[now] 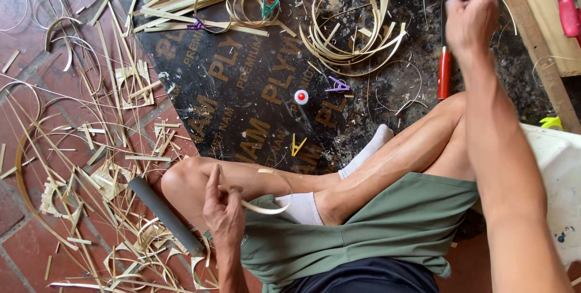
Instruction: The person sits cross-legged and assembles a circular bamboo ring by bending strips, applying glue, and securing joints with small clips. They trim and shape the strips with a knife and continue adding segments to the ring.
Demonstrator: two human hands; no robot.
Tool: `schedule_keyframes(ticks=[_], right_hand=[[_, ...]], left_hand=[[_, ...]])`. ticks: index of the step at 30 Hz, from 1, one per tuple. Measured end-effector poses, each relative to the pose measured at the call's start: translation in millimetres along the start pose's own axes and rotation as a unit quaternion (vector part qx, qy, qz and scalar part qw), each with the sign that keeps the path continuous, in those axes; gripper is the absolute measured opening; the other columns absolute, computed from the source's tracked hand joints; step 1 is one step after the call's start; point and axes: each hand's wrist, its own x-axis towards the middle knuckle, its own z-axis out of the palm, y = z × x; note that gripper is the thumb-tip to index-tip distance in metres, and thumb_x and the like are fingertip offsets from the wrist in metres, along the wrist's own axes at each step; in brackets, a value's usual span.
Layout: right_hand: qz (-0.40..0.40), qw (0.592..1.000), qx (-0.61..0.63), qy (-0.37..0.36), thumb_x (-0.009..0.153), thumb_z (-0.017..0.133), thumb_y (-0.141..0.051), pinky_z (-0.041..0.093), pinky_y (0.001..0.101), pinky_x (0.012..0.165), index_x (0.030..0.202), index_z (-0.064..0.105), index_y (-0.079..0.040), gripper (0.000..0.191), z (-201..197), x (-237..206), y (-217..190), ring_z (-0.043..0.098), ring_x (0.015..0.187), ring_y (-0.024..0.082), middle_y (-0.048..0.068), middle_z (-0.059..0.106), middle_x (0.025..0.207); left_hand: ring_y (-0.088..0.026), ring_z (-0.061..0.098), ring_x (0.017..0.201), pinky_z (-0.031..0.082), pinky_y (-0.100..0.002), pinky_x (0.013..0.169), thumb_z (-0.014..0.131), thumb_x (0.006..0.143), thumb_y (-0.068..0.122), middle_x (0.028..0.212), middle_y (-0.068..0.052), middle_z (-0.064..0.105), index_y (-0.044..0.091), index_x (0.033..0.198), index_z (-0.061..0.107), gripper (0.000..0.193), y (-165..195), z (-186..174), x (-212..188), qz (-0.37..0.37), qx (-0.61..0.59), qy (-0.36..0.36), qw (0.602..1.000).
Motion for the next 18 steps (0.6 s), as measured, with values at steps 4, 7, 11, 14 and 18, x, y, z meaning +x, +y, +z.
schedule_keyframes(ticks=[4, 7, 11, 14, 18], right_hand=[[-0.102, 0.860, 0.457, -0.203, 0.111, 0.057, -0.007, 0.054, 0.0317, 0.095, 0.098, 0.061, 0.000, 0.015, -28.9, -128.9, -103.2, 0.066, 0.104, 0.021, 0.015, 0.069, 0.114], [-0.140, 0.853, 0.440, -0.242, 0.100, 0.071, -0.030, 0.055, 0.0321, 0.092, 0.132, 0.058, 0.005, 0.049, -37.0, -195.3, -147.3, 0.068, 0.106, 0.021, 0.014, 0.066, 0.122], [-0.031, 0.881, 0.425, -0.206, 0.103, 0.069, -0.003, 0.058, 0.0254, 0.078, 0.124, 0.069, 0.000, 0.021, -35.9, -222.2, -162.8, 0.071, 0.086, 0.014, 0.010, 0.073, 0.104], [0.025, 0.840, 0.505, -0.197, 0.101, 0.072, 0.002, 0.057, 0.0241, 0.073, 0.119, 0.069, -0.001, 0.018, -42.7, -225.4, -167.0, 0.069, 0.080, 0.013, 0.012, 0.073, 0.099], [-0.038, 0.812, 0.536, -0.226, 0.096, 0.077, -0.002, 0.059, 0.0261, 0.077, 0.112, 0.066, -0.006, 0.020, -53.1, -226.6, -165.5, 0.071, 0.084, 0.015, 0.012, 0.074, 0.101]], left_hand=[[-0.004, 0.053, 0.068, 0.046, -0.018, 0.059, 0.054, 0.095, -0.007, 0.086, 0.003, 0.062, 0.004, 0.155, 0.041, 0.062, 19.8, 41.2, 4.7, 0.076, -0.080, -0.057, 0.992], [-0.003, 0.053, 0.073, 0.048, -0.017, 0.067, 0.055, 0.098, -0.008, 0.086, 0.003, 0.058, 0.001, 0.155, 0.044, 0.059, 38.9, 74.3, 6.0, 0.156, -0.069, -0.094, 0.981], [-0.005, 0.052, 0.076, 0.048, -0.019, 0.069, 0.060, 0.101, -0.006, 0.090, 0.002, 0.059, 0.000, 0.146, 0.054, 0.046, 59.0, 81.7, -3.3, 0.174, -0.106, -0.135, 0.970], [-0.009, 0.056, 0.089, 0.049, -0.022, 0.084, 0.064, 0.103, -0.007, 0.100, -0.003, 0.060, -0.002, 0.141, 0.059, 0.039, 66.7, 70.1, -10.9, 0.166, -0.211, -0.180, 0.946], [-0.018, 0.067, 0.105, 0.056, -0.030, 0.097, 0.064, 0.104, -0.008, 0.116, -0.013, 0.066, -0.004, 0.131, 0.063, 0.028, 68.3, 51.6, -17.5, 0.112, -0.355, -0.265, 0.889]])
